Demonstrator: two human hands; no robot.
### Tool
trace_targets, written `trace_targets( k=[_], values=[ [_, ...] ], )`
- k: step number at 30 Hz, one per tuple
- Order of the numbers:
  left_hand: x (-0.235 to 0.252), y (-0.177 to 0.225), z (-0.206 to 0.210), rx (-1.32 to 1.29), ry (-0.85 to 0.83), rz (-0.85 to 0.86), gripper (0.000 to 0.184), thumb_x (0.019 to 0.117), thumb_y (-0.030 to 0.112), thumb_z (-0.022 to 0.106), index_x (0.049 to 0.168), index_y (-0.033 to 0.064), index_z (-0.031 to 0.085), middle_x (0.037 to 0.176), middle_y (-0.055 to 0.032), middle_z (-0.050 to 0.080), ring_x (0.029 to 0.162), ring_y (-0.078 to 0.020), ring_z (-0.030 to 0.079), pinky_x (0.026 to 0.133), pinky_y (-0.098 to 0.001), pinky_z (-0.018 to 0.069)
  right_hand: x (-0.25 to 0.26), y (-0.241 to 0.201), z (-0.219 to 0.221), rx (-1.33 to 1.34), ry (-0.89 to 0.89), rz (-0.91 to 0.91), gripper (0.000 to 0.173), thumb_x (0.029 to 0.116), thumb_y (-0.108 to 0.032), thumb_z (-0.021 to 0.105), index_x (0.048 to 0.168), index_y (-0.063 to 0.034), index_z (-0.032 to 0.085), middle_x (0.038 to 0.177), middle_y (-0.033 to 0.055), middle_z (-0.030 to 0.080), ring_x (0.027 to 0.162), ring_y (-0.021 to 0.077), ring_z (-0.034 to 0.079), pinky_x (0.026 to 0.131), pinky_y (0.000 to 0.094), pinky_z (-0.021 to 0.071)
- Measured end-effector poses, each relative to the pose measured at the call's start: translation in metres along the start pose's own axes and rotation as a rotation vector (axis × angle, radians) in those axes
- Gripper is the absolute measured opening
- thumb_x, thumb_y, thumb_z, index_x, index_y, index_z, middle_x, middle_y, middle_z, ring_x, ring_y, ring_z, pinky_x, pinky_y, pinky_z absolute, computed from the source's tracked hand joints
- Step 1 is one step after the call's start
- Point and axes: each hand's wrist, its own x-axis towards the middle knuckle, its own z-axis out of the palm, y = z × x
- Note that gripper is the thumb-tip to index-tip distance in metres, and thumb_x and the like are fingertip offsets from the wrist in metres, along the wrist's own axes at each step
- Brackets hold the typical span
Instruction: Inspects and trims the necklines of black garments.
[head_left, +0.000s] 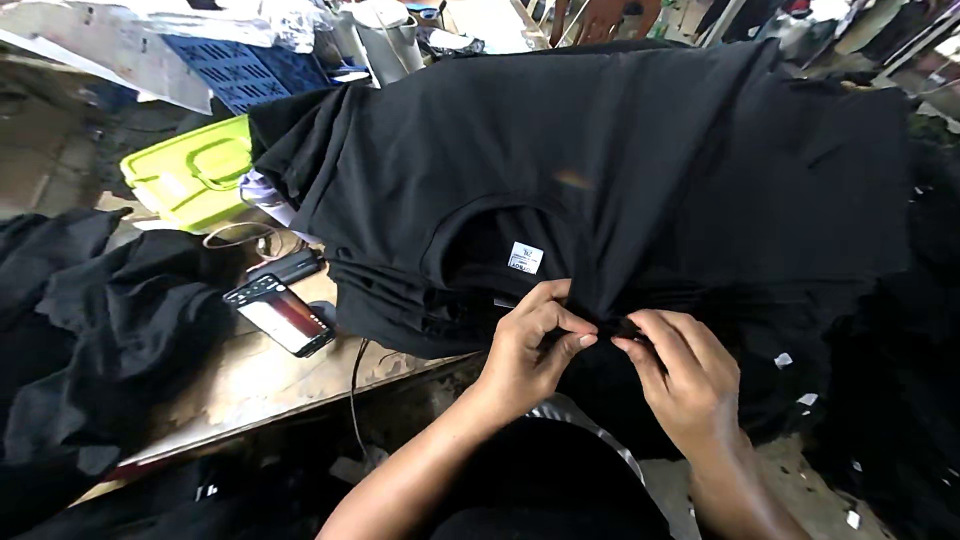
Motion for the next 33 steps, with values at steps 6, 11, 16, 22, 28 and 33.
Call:
trace_targets(
  k=[6,11,16,22,28,33],
  values=[
    [-0.005,-0.003,0.011,0.120,0.026,0.045,0.014,0.0970,0.011,0.068,0.092,-0.0016,0.070,0.119,-0.0151,0.065,0.107,-0.0071,0.065,0.093,-0.0203,0.0551,-0.001,0.000,0.005,-0.038,0.039,-0.048,0.025,0.1038,-0.024,0.060,0.103,-0.0044,0.075,0.090,0.0111,0.074,0.078,0.0177,0.068,0.069,0.0266,0.0510],
    [-0.005,-0.002,0.011,-0.059,0.034,-0.020,0.012,0.0979,0.014,0.069,0.095,0.0029,0.073,0.126,-0.0065,0.064,0.115,-0.0066,0.062,0.097,-0.0244,0.0548,-0.003,0.004,0.004,-0.063,0.015,-0.052,0.021,0.1013,-0.022,0.063,0.103,-0.0045,0.075,0.089,0.0112,0.074,0.077,0.0196,0.069,0.068,0.0279,0.0525],
    [-0.005,0.000,0.014,-0.104,0.048,-0.019,0.009,0.0974,0.012,0.068,0.094,0.0042,0.071,0.127,-0.0041,0.063,0.117,-0.0064,0.061,0.097,-0.0248,0.0549,-0.002,0.004,0.018,-0.003,0.032,-0.068,0.018,0.0996,-0.015,0.064,0.104,-0.0035,0.077,0.091,0.0120,0.075,0.080,0.0204,0.071,0.071,0.0285,0.0555],
    [-0.005,0.005,0.009,-0.271,0.057,-0.064,0.004,0.0969,0.021,0.066,0.096,0.0182,0.068,0.131,0.0064,0.063,0.127,-0.0068,0.056,0.104,-0.0292,0.0513,0.005,0.006,0.002,-0.043,0.026,-0.051,0.022,0.1003,-0.020,0.064,0.104,-0.0033,0.077,0.091,0.0129,0.075,0.079,0.0201,0.071,0.071,0.0279,0.0553],
    [-0.004,0.000,0.014,-0.115,0.066,-0.011,0.027,0.0894,0.008,0.069,0.112,0.0127,0.056,0.130,-0.0013,0.062,0.128,-0.0120,0.058,0.104,-0.0357,0.0537,0.007,0.004,0.006,-0.054,0.028,-0.053,0.023,0.1003,-0.021,0.064,0.105,-0.0027,0.077,0.091,0.0126,0.075,0.077,0.0199,0.071,0.068,0.0277,0.0547],
    [0.010,-0.008,0.017,0.311,0.146,0.227,0.026,0.0898,0.000,0.072,0.115,-0.0025,0.065,0.123,-0.0162,0.064,0.114,-0.0146,0.065,0.096,-0.0268,0.0561,0.009,0.008,0.004,0.156,0.055,-0.054,0.027,0.1014,-0.025,0.065,0.104,0.0002,0.075,0.091,0.0124,0.073,0.084,0.0102,0.069,0.077,0.0172,0.0540]
  ],
)
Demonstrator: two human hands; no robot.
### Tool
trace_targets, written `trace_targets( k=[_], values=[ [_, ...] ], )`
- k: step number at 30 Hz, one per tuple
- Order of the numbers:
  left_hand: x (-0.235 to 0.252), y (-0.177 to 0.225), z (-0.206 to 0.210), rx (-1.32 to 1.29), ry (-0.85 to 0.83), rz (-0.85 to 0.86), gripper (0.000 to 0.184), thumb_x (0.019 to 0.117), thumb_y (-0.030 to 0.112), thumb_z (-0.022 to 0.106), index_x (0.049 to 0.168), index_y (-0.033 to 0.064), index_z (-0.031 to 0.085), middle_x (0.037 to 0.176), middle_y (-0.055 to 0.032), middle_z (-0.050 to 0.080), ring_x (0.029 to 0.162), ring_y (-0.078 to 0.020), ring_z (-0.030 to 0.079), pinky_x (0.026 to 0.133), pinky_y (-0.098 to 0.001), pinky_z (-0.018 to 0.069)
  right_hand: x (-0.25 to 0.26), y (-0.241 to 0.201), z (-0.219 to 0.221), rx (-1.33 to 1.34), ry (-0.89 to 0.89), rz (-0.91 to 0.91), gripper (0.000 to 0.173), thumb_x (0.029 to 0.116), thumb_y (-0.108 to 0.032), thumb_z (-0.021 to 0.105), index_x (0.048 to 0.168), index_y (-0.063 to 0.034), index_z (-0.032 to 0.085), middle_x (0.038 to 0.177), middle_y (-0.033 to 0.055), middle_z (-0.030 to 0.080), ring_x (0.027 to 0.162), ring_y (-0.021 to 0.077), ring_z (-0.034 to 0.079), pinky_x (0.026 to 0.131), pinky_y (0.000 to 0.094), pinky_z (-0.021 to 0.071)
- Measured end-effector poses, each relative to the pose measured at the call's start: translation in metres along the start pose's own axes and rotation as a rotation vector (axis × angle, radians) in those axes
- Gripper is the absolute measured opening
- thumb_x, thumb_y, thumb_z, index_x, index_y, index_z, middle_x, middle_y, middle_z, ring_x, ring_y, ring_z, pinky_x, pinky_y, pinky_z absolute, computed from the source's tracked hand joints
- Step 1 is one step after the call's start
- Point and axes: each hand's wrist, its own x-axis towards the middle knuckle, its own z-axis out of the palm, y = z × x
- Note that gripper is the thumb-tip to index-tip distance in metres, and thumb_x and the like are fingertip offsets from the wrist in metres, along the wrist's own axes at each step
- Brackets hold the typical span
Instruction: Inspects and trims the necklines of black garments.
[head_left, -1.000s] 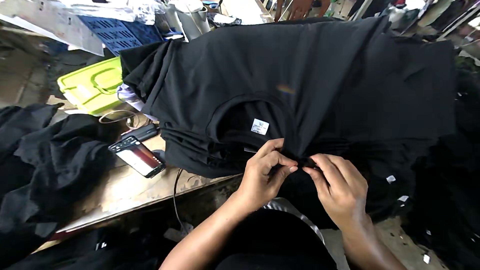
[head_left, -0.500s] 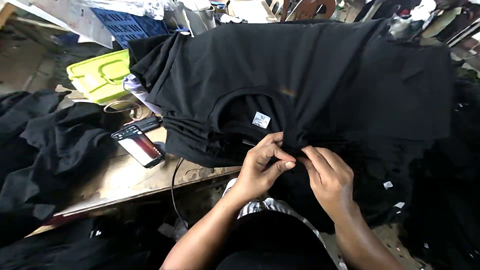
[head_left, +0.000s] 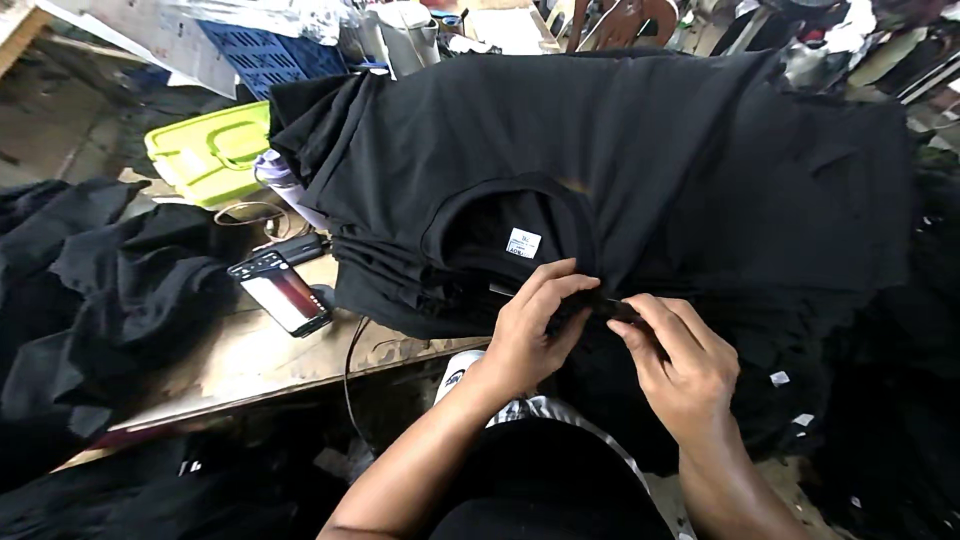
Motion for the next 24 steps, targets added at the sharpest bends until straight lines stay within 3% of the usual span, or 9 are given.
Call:
trace_targets(
  k=[2,4,9,16,21,24],
  values=[
    [0.002,-0.006,0.001,-0.009,0.063,0.052,0.010,0.0913,0.003,0.074,0.099,-0.0031,0.071,0.115,-0.0151,0.068,0.104,-0.0102,0.068,0.090,-0.0219,0.0578,-0.002,0.002,-0.001,0.043,0.000,0.011,0.028,0.1016,-0.025,0.064,0.103,0.0012,0.074,0.091,0.0120,0.072,0.085,0.0077,0.067,0.078,0.0147,0.0529],
    [0.002,-0.009,-0.001,-0.137,0.028,0.022,0.011,0.0946,0.007,0.071,0.090,-0.0029,0.069,0.113,-0.0138,0.069,0.102,-0.0074,0.068,0.086,-0.0200,0.0580,-0.004,0.003,0.000,0.072,0.006,0.030,0.029,0.1014,-0.025,0.065,0.103,0.0025,0.073,0.091,0.0120,0.070,0.085,0.0051,0.066,0.079,0.0121,0.0517],
    [-0.007,-0.004,-0.009,-0.324,-0.134,-0.054,0.016,0.1002,0.017,0.066,0.094,0.0021,0.066,0.132,-0.0107,0.060,0.121,-0.0089,0.060,0.102,-0.0267,0.0533,-0.007,0.002,-0.001,0.038,0.011,0.061,0.028,0.1009,-0.024,0.065,0.106,0.0028,0.073,0.092,0.0124,0.071,0.085,0.0060,0.066,0.079,0.0133,0.0525],
    [-0.007,0.000,-0.017,-0.515,-0.080,-0.186,0.005,0.0981,0.016,0.069,0.097,0.0125,0.071,0.136,0.0019,0.061,0.125,-0.0079,0.058,0.102,-0.0274,0.0535,-0.010,-0.006,0.003,-0.109,-0.019,0.038,0.023,0.0994,-0.023,0.067,0.104,-0.0013,0.075,0.092,0.0136,0.073,0.083,0.0154,0.070,0.074,0.0220,0.0543],
    [-0.007,0.003,-0.013,-0.453,-0.153,-0.265,0.007,0.0950,0.012,0.072,0.092,0.0062,0.071,0.134,-0.0058,0.061,0.124,-0.0097,0.059,0.101,-0.0278,0.0545,-0.001,-0.004,0.019,-0.011,0.021,0.032,0.023,0.1017,-0.018,0.063,0.104,0.0015,0.074,0.089,0.0140,0.072,0.081,0.0143,0.069,0.075,0.0214,0.0556],
    [-0.021,0.008,0.000,0.032,-0.366,-0.273,0.008,0.0916,0.007,0.070,0.088,0.0007,0.074,0.130,-0.0219,0.064,0.124,-0.0286,0.061,0.105,-0.0393,0.0495,0.012,-0.005,0.020,0.020,-0.019,0.168,0.030,0.0999,-0.027,0.066,0.109,0.0021,0.065,0.085,0.0100,0.063,0.071,0.0082,0.061,0.067,0.0182,0.0530]
  ],
)
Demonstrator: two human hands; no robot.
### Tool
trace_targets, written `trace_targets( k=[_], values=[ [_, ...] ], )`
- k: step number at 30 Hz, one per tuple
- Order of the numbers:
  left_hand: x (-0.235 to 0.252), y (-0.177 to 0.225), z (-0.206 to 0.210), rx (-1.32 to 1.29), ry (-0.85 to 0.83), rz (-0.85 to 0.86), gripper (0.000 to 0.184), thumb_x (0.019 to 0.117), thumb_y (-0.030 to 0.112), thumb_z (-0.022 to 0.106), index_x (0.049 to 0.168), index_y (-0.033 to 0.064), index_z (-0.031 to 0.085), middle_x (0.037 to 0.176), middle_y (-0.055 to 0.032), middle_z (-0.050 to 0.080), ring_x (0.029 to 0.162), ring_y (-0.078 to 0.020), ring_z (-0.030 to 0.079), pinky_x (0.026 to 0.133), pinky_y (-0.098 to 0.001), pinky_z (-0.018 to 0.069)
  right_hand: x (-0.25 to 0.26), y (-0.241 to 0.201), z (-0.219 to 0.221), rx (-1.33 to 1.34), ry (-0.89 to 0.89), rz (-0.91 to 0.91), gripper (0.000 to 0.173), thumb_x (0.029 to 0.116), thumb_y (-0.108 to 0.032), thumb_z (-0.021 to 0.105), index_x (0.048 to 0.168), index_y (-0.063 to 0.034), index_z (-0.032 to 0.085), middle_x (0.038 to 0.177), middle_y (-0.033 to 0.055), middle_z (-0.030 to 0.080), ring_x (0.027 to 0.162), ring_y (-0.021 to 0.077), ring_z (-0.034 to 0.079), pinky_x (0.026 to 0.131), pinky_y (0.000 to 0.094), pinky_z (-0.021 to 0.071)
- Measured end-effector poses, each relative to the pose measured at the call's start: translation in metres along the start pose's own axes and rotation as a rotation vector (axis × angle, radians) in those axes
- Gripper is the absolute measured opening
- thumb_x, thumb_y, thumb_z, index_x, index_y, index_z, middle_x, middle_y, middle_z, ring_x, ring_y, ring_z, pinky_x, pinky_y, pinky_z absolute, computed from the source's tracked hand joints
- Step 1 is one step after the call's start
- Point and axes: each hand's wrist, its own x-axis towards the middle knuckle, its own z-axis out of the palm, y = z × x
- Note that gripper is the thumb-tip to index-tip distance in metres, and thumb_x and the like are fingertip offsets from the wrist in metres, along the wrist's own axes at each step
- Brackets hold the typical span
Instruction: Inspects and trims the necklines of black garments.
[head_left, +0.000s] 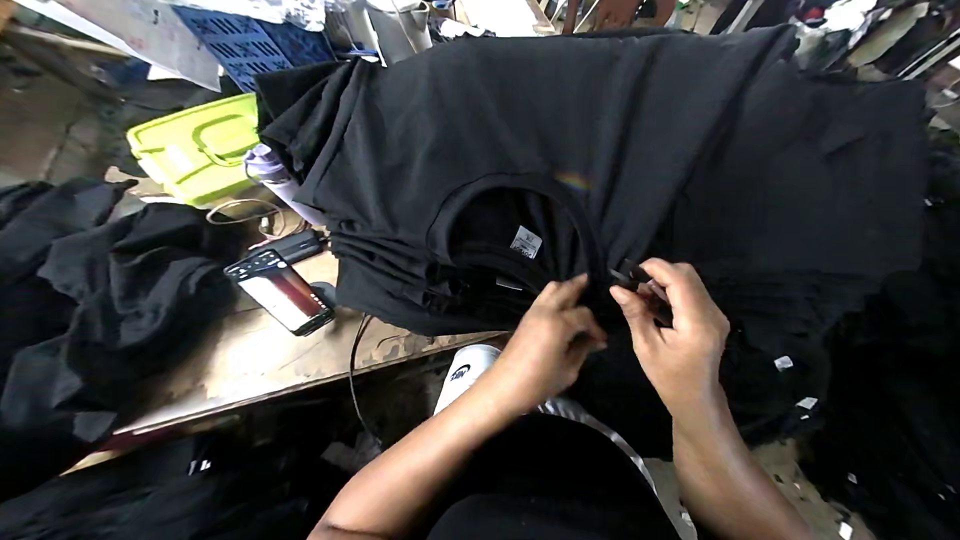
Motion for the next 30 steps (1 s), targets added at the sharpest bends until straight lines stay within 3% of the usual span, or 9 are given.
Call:
trace_targets(
  k=[2,4,8,12,15,18,23,27,30],
  values=[
    [-0.012,-0.002,0.025,0.390,-0.046,0.099,0.012,0.0889,0.001,0.066,0.094,0.0036,0.076,0.127,-0.0244,0.067,0.124,-0.0421,0.061,0.109,-0.0529,0.0467,0.008,-0.002,0.006,-0.097,-0.222,0.177,0.041,0.0912,-0.034,0.075,0.107,0.0026,0.066,0.083,0.0136,0.066,0.068,0.0217,0.063,0.061,0.0382,0.0538],
    [-0.021,-0.001,0.036,0.451,-0.052,0.125,0.012,0.0886,-0.003,0.064,0.092,0.0020,0.074,0.130,-0.0308,0.062,0.128,-0.0499,0.056,0.113,-0.0593,0.0406,0.017,0.003,0.017,-0.109,-0.437,0.376,0.031,0.0904,-0.024,0.078,0.105,0.0019,0.068,0.083,0.0170,0.069,0.075,0.0319,0.068,0.070,0.0519,0.0543],
    [-0.023,-0.007,0.022,0.041,0.200,-0.009,0.011,0.0970,0.002,0.061,0.093,-0.0058,0.067,0.139,-0.0302,0.058,0.131,-0.0341,0.059,0.110,-0.0369,0.0473,0.011,0.025,0.013,0.665,-0.183,0.485,0.011,0.1023,-0.009,0.054,0.101,-0.0091,0.065,0.063,-0.0052,0.065,0.047,0.0012,0.059,0.047,0.0166,0.0517],
    [-0.009,-0.012,0.002,-0.232,0.357,0.026,0.015,0.0988,0.006,0.062,0.100,-0.0080,0.068,0.121,-0.0219,0.070,0.114,-0.0190,0.069,0.097,-0.0306,0.0575,0.006,0.020,0.007,1.326,-0.104,0.697,0.018,0.1057,-0.018,0.050,0.095,-0.0163,0.064,0.059,-0.0029,0.063,0.041,0.0024,0.056,0.042,0.0159,0.0500],
    [0.005,-0.004,-0.010,-0.264,0.389,0.027,0.029,0.0990,0.015,0.066,0.118,-0.0067,0.060,0.113,-0.0135,0.073,0.107,-0.0161,0.071,0.096,-0.0357,0.0585,0.004,0.022,0.010,1.438,-0.103,0.735,0.018,0.1051,-0.021,0.054,0.092,-0.0152,0.065,0.061,-0.0022,0.063,0.041,0.0017,0.055,0.041,0.0153,0.0491],
    [0.019,0.001,-0.007,-0.154,0.431,0.055,0.057,0.0861,0.018,0.082,0.129,-0.0058,0.053,0.109,-0.0132,0.067,0.091,-0.0132,0.069,0.081,-0.0291,0.0599,0.001,0.018,0.015,1.402,-0.111,0.732,0.015,0.1046,-0.021,0.055,0.093,-0.0165,0.064,0.062,-0.0032,0.064,0.043,0.0011,0.056,0.042,0.0148,0.0487],
    [0.018,-0.016,-0.002,0.103,0.571,0.317,0.006,0.0931,0.005,0.072,0.096,-0.0007,0.072,0.090,-0.0113,0.066,0.078,-0.0097,0.065,0.073,-0.0184,0.0566,0.004,0.014,0.017,1.359,-0.048,0.751,0.020,0.1057,-0.015,0.050,0.094,-0.0134,0.065,0.061,-0.0028,0.062,0.041,0.0010,0.053,0.042,0.0150,0.0484],
    [-0.003,-0.008,-0.017,-0.117,0.155,0.157,0.028,0.1037,0.017,0.058,0.088,-0.0036,0.069,0.082,-0.0110,0.067,0.075,-0.0088,0.063,0.073,-0.0199,0.0529,0.006,0.016,0.012,1.289,-0.042,0.778,0.020,0.1049,-0.014,0.048,0.094,-0.0164,0.065,0.060,-0.0056,0.058,0.041,-0.0015,0.047,0.040,0.0129,0.0427],
    [-0.002,-0.002,-0.014,-0.035,0.234,0.023,0.043,0.1002,0.036,0.064,0.079,-0.0013,0.064,0.067,-0.0059,0.059,0.060,-0.0062,0.055,0.057,-0.0195,0.0471,0.006,0.013,0.014,1.311,-0.064,0.764,0.018,0.1041,-0.016,0.053,0.092,-0.0167,0.066,0.061,-0.0050,0.059,0.042,-0.0013,0.049,0.041,0.0131,0.0433]
  ],
)
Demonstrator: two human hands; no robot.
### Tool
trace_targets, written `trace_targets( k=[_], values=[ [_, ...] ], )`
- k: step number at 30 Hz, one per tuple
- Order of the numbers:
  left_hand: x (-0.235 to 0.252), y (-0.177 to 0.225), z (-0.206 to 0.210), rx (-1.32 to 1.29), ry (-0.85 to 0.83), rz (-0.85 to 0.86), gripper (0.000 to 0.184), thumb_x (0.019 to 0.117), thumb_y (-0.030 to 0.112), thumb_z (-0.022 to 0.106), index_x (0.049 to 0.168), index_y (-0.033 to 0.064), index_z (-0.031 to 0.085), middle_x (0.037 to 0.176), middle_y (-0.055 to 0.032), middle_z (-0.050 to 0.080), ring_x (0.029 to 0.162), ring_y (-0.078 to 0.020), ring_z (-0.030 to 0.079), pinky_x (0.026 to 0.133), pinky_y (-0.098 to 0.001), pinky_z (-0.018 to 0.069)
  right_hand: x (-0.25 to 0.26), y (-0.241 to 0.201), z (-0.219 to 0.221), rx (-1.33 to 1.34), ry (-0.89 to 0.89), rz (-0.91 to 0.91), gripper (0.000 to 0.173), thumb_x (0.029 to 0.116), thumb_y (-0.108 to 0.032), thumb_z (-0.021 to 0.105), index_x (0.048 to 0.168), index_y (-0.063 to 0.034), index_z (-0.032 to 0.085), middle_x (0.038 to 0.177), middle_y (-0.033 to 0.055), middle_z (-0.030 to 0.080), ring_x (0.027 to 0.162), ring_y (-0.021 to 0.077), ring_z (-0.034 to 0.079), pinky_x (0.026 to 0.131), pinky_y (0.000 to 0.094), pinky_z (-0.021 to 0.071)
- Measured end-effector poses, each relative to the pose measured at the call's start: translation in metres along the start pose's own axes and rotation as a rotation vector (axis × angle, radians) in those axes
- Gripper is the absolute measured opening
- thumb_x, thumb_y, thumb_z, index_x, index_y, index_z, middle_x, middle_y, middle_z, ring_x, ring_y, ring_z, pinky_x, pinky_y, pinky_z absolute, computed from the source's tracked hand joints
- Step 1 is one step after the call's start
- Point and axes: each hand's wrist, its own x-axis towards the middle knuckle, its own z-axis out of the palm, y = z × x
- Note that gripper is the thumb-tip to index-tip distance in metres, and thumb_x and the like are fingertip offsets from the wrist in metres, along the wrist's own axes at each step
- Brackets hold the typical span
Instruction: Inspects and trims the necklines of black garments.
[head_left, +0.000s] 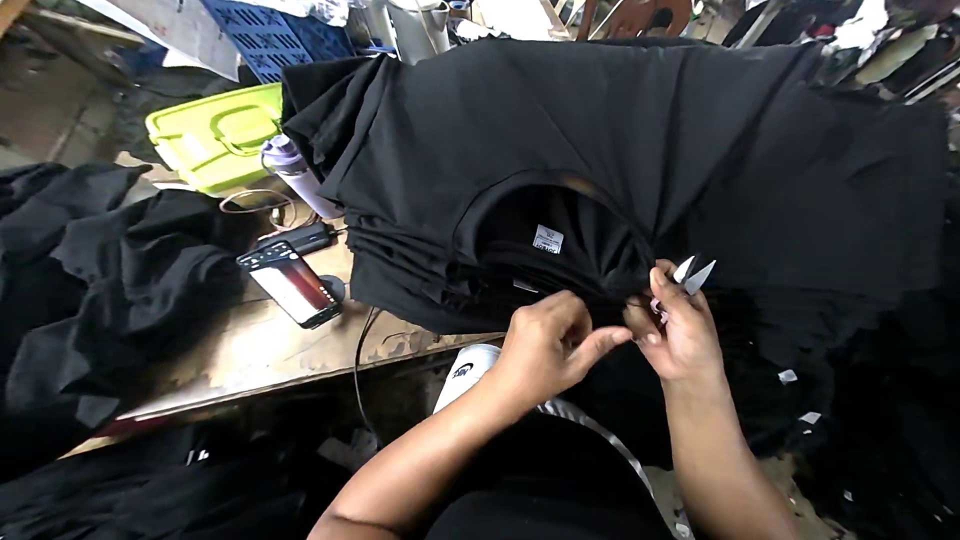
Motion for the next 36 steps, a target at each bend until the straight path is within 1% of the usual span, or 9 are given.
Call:
trace_targets(
  k=[3,5,8,11,14,21,30,33,36],
  values=[
    [0.011,0.000,0.007,0.088,0.061,-0.145,0.030,0.0979,0.030,0.067,0.094,0.0001,0.065,0.065,-0.0013,0.061,0.057,-0.0065,0.058,0.055,-0.0240,0.0514,-0.001,0.005,0.004,-0.013,-0.040,-0.029,0.017,0.1037,-0.014,0.054,0.093,-0.0159,0.067,0.064,-0.0041,0.061,0.043,-0.0013,0.049,0.041,0.0133,0.0438],
    [0.011,0.000,0.009,-0.010,-0.005,-0.155,0.022,0.1003,0.016,0.060,0.089,-0.0012,0.066,0.066,-0.0039,0.064,0.058,-0.0065,0.060,0.057,-0.0230,0.0523,-0.001,0.005,0.005,-0.062,-0.042,-0.051,0.016,0.1029,-0.013,0.055,0.093,-0.0152,0.067,0.060,-0.0062,0.058,0.042,-0.0013,0.048,0.042,0.0136,0.0440],
    [0.002,0.003,0.003,-0.218,-0.072,-0.142,0.024,0.1014,0.009,0.054,0.087,-0.0042,0.069,0.069,-0.0033,0.065,0.060,0.0011,0.059,0.058,-0.0143,0.0497,-0.003,0.003,-0.004,-0.537,0.001,-0.263,0.006,0.1013,-0.013,0.059,0.103,-0.0120,0.064,0.068,-0.0102,0.058,0.052,-0.0052,0.051,0.050,0.0105,0.0446],
    [-0.007,0.004,-0.002,-0.257,-0.062,-0.147,0.025,0.1003,0.009,0.054,0.086,-0.0046,0.069,0.070,-0.0029,0.065,0.063,0.0026,0.059,0.060,-0.0131,0.0492,-0.015,0.001,-0.013,-1.201,-0.002,-0.528,0.034,0.0945,-0.024,0.071,0.115,0.0015,0.063,0.093,0.0062,0.068,0.076,0.0008,0.060,0.069,0.0137,0.0500],
    [-0.010,0.007,-0.004,-0.268,-0.044,-0.108,0.025,0.1005,0.008,0.054,0.086,-0.0053,0.069,0.071,-0.0045,0.065,0.064,0.0011,0.059,0.062,-0.0139,0.0500,-0.028,-0.003,-0.014,-1.437,-0.043,-0.618,0.038,0.0952,-0.031,0.071,0.112,0.0020,0.067,0.103,0.0170,0.069,0.092,0.0174,0.066,0.081,0.0246,0.0542],
    [-0.010,0.006,-0.003,-0.297,-0.036,-0.092,0.026,0.1013,0.007,0.052,0.086,-0.0060,0.069,0.072,-0.0046,0.066,0.065,0.0010,0.060,0.063,-0.0140,0.0505,-0.030,-0.004,-0.012,-1.564,-0.066,-0.718,0.032,0.1011,-0.026,0.062,0.115,0.0025,0.069,0.105,0.0207,0.070,0.096,0.0292,0.069,0.087,0.0340,0.0558],
    [-0.010,0.002,0.006,-0.301,-0.052,-0.086,0.026,0.1008,0.006,0.052,0.086,-0.0067,0.069,0.072,-0.0051,0.065,0.064,0.0010,0.059,0.063,-0.0136,0.0494,-0.016,0.008,-0.003,-1.531,-0.039,-0.815,0.025,0.1008,-0.020,0.063,0.109,0.0004,0.075,0.094,0.0143,0.075,0.086,0.0216,0.071,0.083,0.0269,0.0562],
    [-0.012,-0.002,-0.001,-0.207,-0.288,-0.045,0.026,0.1011,0.012,0.056,0.088,-0.0030,0.073,0.079,-0.0094,0.070,0.072,-0.0080,0.065,0.070,-0.0225,0.0539,-0.008,-0.003,0.004,-1.432,-0.059,-0.857,0.024,0.1001,-0.021,0.065,0.106,0.0009,0.075,0.091,0.0137,0.073,0.085,0.0172,0.069,0.080,0.0234,0.0552],
    [-0.011,-0.004,-0.011,-0.087,-0.569,-0.164,0.042,0.1058,0.034,0.054,0.087,0.0019,0.074,0.087,-0.0103,0.071,0.082,-0.0186,0.068,0.077,-0.0398,0.0557,0.003,-0.018,0.016,-1.290,-0.308,-0.804,0.025,0.0996,-0.023,0.067,0.106,0.0009,0.070,0.120,0.0145,0.069,0.095,0.0099,0.068,0.083,0.0193,0.0558]
  ],
)
